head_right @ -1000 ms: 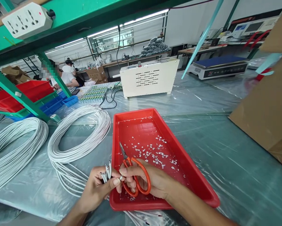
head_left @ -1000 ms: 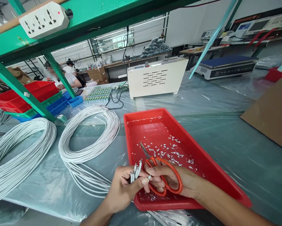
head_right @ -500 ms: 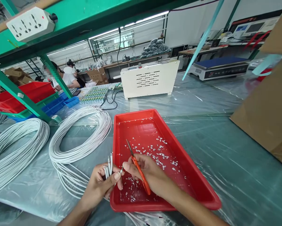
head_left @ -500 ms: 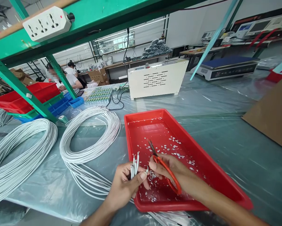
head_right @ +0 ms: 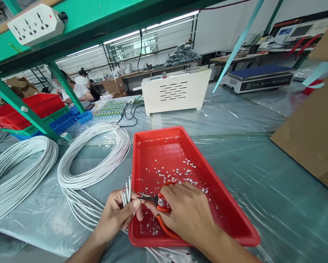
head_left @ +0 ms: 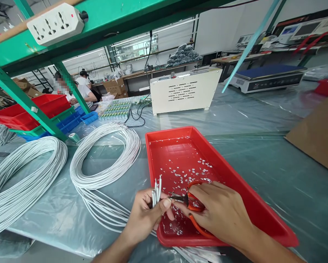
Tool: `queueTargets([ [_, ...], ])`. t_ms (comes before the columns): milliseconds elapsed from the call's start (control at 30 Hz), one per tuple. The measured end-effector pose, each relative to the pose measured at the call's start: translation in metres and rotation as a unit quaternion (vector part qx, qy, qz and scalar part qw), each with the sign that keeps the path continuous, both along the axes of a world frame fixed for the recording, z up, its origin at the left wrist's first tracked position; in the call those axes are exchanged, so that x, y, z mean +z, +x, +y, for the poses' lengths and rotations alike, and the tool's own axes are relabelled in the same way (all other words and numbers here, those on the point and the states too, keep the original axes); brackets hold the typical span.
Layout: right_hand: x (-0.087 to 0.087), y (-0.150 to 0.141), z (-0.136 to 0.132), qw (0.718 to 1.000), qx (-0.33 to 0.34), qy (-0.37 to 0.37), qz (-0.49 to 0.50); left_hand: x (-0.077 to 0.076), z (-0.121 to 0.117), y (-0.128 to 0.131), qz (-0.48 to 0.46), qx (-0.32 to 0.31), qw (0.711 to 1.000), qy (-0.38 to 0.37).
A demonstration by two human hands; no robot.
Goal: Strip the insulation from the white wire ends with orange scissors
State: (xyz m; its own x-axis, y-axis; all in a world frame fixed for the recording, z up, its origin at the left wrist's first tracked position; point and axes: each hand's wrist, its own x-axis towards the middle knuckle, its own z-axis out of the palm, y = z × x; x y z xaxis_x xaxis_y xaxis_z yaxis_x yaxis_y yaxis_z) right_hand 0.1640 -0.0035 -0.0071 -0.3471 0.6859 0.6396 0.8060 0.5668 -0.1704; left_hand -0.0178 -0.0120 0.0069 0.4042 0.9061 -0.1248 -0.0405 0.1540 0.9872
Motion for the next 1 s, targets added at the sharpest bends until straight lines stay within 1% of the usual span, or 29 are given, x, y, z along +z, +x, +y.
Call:
queueTargets([
  [233,0.0007,0.0010,-0.0008,1.000,0.001,0.021,-0.008,0.0015,-0.0007,0.0010,0.002,0.007,1.000,-0.002],
  [467,-0.0006,0.0032,-0.0005,0.998,-0.012,0.044,-0.048,-0.0013,-0.0008,0.0010,0.016,0.007,1.000,0.007],
  [733,0.0001,0.0028,-0.0028,0.998,-0.010,0.046,-0.047,-0.0021,-0.0010,0.0001,0.011,0.004,1.000,0.011],
  [900,0.0020,0.0021,-0.0030,0.999,0.000,0.016,-0.033,-0.0005,-0.0020,-0.0006,0.018,0.007,1.000,0.011],
  [1000,0.0017,0.0022,-0.0038,0.999,-0.002,0.011,-0.041,0.0001,-0.0031,-0.0003,0.024,0.011,1.000,0.015],
])
